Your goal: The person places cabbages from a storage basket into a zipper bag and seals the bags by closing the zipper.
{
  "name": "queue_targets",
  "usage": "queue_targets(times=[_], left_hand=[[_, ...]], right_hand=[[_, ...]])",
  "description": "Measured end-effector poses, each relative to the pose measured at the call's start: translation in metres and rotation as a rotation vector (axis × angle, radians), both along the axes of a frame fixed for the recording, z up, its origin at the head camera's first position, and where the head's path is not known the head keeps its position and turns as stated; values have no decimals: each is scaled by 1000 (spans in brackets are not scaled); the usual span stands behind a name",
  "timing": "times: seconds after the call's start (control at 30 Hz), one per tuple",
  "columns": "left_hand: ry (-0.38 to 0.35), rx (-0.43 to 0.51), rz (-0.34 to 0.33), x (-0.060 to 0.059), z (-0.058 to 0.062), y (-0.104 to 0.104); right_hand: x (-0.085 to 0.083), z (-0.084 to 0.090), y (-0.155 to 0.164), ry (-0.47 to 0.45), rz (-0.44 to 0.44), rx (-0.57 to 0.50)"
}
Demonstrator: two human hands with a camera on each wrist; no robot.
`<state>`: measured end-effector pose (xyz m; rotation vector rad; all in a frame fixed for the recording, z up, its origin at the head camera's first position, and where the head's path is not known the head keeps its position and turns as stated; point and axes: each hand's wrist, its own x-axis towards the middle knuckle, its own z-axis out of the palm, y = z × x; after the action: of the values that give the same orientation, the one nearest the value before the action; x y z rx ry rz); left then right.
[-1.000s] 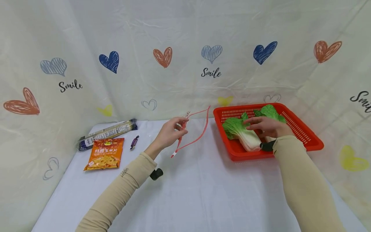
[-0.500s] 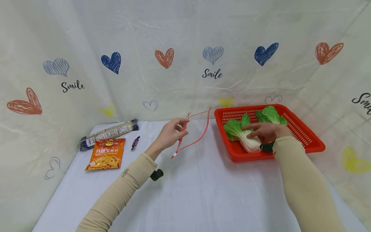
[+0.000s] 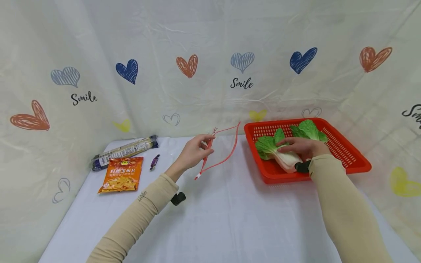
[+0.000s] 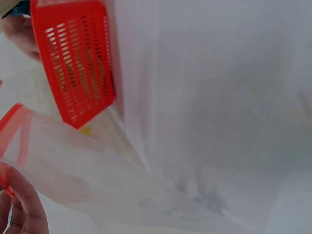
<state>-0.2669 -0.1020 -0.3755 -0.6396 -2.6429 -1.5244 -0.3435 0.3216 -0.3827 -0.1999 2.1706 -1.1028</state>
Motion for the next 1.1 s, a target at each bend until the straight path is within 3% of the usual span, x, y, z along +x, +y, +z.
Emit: queue_targets(times=[0.13, 0.4, 0.47, 0.63, 0.8, 0.97, 1.1], left_hand=[[4, -2, 1, 0, -1, 0], [7, -5, -8, -2, -1, 1], [25, -14, -14, -2, 1, 1], [129, -70, -14, -3, 5, 0], [231, -122, -2, -6, 10, -2], [249, -144, 3, -6, 15, -2], [243, -145, 3, -6, 18, -1]], right_hand=[[3, 4, 1, 36, -11, 19], [8, 16, 5, 245, 96, 195], [7, 22, 5, 261, 83, 192], [6, 43, 2, 296, 37, 175], [7, 68, -8, 439, 34, 207], [22, 95, -29, 499, 31, 220], [39, 112, -47, 533, 40, 160]])
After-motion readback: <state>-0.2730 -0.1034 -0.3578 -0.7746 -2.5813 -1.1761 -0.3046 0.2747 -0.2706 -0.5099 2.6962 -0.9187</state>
